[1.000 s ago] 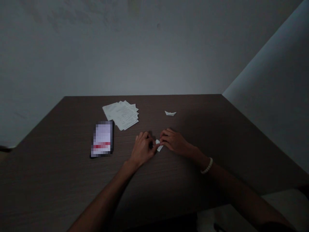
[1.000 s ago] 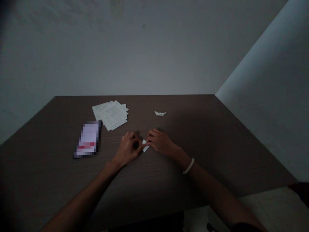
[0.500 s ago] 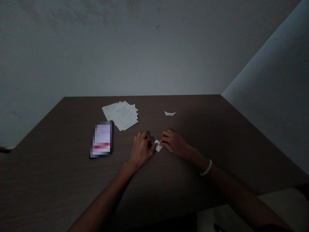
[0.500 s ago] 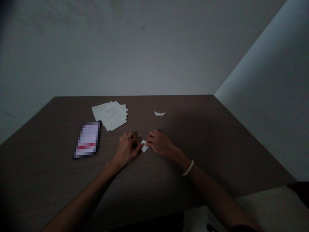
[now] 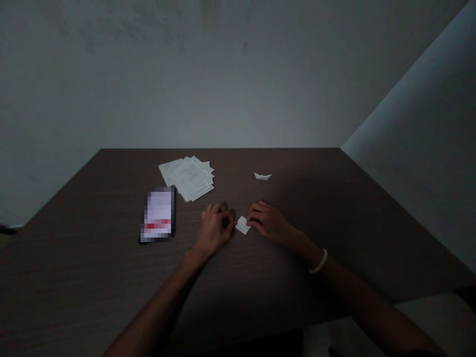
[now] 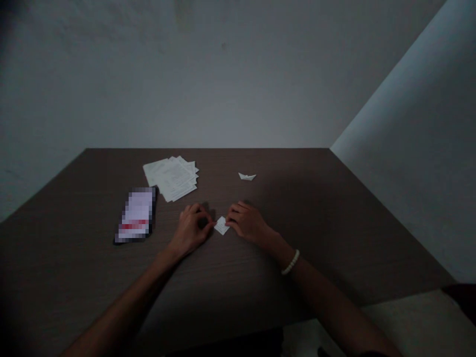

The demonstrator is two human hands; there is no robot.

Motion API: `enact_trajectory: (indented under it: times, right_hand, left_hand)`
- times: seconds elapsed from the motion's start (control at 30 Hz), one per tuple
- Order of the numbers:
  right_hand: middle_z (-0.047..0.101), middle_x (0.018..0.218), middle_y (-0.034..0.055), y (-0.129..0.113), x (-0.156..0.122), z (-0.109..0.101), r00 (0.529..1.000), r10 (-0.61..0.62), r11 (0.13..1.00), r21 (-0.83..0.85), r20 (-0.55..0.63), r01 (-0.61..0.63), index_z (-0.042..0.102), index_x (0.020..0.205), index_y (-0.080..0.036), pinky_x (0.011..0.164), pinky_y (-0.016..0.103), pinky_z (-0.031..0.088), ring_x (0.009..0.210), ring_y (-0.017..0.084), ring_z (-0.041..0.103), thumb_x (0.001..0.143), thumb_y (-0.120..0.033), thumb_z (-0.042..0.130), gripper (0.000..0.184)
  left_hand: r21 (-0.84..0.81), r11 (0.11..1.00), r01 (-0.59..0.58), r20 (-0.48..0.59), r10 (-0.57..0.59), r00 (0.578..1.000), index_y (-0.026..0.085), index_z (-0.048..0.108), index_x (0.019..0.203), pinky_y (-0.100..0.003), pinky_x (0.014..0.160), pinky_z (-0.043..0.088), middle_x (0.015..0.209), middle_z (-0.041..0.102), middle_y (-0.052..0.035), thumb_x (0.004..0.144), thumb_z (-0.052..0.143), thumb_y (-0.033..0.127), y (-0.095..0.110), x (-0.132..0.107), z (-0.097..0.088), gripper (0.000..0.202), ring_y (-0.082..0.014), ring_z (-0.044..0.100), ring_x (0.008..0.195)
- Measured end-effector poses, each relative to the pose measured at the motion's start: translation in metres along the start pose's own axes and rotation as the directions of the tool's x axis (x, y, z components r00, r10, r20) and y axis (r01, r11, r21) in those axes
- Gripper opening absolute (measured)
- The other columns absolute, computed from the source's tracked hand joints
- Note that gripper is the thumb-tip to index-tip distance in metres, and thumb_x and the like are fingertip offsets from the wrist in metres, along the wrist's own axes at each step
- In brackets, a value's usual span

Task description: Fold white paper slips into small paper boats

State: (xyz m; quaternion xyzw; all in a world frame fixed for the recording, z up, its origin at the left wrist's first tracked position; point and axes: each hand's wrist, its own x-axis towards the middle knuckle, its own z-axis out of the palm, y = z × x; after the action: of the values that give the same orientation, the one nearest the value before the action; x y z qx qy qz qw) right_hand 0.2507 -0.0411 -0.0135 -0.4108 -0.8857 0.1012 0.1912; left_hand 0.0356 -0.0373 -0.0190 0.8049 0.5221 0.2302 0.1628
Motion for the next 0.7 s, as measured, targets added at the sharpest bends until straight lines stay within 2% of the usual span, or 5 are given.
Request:
enact_trajectory:
  times: [0.17, 0.4, 0.53, 0.7]
  right_hand:
    - [0.063, 0.096, 0.006, -0.002, 0.0, 0.001, 1.0, -0.016, 1.0, -0.01, 0.004, 0.016, 0.068, 0.092, -0.018, 0.083, 0.032, 0.042, 0.092, 0.019, 0.051, 0.093, -0.023, 0.055, 0.014]
    - [0.062, 0.095, 0.005, -0.005, 0.0, 0.0, 0.999, 0.014, 0.996, 0.089, -0.03, -0.011, 0.069, 0.093, -0.019, 0.085, 0.032, 0.042, 0.093, 0.018, 0.053, 0.091, -0.018, 0.057, 0.012]
    - [0.063, 0.093, 0.0041, -0.007, 0.001, 0.004, 0.993, 0.086, 0.989, 0.129, -0.077, -0.075, 0.07, 0.088, -0.02, 0.085, 0.033, 0.041, 0.089, 0.017, 0.054, 0.086, -0.017, 0.062, 0.009]
    - [0.064, 0.087, 0.0036, -0.014, 0.005, 0.012, 0.958, 0.255, 0.962, 0.137, -0.129, -0.237, 0.07, 0.079, -0.02, 0.084, 0.034, 0.042, 0.084, 0.017, 0.055, 0.078, -0.016, 0.068, 0.005]
  left_hand:
    - [-0.043, 0.998, -0.036, 0.0, 0.036, 0.999, 0.022, 0.069, 0.078, -0.038, 0.083, 0.038, 0.093, 0.058, -0.0046, 0.082, 0.061, 0.021, -0.002, 0.001, 0.0, 0.009, -0.0235, 0.049, 0.095]
    - [-0.004, 0.999, -0.042, -0.042, 0.042, 0.998, 0.021, 0.069, 0.083, -0.039, 0.082, 0.038, 0.095, 0.059, -0.0056, 0.081, 0.066, 0.033, 0.001, -0.001, 0.001, 0.013, -0.0252, 0.049, 0.096]
    - [0.005, 1.0, -0.017, -0.043, 0.017, 0.999, 0.022, 0.068, 0.081, -0.04, 0.082, 0.038, 0.095, 0.059, -0.0052, 0.08, 0.067, 0.033, 0.004, -0.001, 0.001, 0.011, -0.0259, 0.049, 0.097]
    - [-0.001, 1.0, -0.006, -0.051, 0.006, 0.999, 0.022, 0.068, 0.08, -0.04, 0.08, 0.038, 0.093, 0.058, -0.0052, 0.079, 0.068, 0.033, 0.005, -0.001, 0.0, 0.011, -0.026, 0.049, 0.096]
